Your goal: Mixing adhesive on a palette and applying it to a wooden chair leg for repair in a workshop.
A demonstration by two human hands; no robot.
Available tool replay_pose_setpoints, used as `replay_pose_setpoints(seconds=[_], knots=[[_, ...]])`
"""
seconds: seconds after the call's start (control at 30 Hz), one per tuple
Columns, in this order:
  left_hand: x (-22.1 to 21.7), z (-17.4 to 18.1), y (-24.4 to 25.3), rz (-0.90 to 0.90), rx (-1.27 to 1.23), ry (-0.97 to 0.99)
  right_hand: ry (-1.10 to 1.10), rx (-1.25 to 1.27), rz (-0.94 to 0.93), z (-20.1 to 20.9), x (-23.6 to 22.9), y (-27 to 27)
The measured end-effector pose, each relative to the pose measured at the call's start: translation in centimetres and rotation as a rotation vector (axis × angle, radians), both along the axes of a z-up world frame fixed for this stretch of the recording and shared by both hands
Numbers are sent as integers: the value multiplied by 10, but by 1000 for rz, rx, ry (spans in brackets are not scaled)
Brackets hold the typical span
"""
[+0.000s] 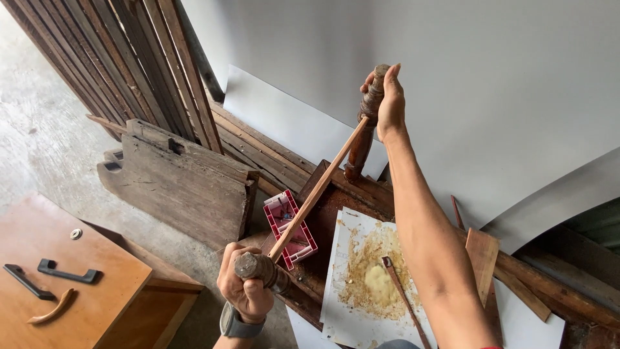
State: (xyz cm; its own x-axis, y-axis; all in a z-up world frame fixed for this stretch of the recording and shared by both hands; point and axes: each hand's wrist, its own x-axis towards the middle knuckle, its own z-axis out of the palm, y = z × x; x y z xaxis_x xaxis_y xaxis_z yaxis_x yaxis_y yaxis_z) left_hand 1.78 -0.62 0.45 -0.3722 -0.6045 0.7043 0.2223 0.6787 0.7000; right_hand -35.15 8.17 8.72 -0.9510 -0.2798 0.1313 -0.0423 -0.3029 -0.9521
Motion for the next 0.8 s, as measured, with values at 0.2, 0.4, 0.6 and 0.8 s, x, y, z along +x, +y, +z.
replay_pose_setpoints(seconds=[0.2,0.4,0.6,0.8], knots=[[-1,4,-2,-62,-5,12,35,88,1,5,5,6],[-3,7,-3,-97,-58,60,17,106,44,6,2,6],[-5,7,-3,-74,-73,62,43,153,64,3,-2,11],[-4,13,-2,-122,-7,-1,102,230,155,10,-11,20]])
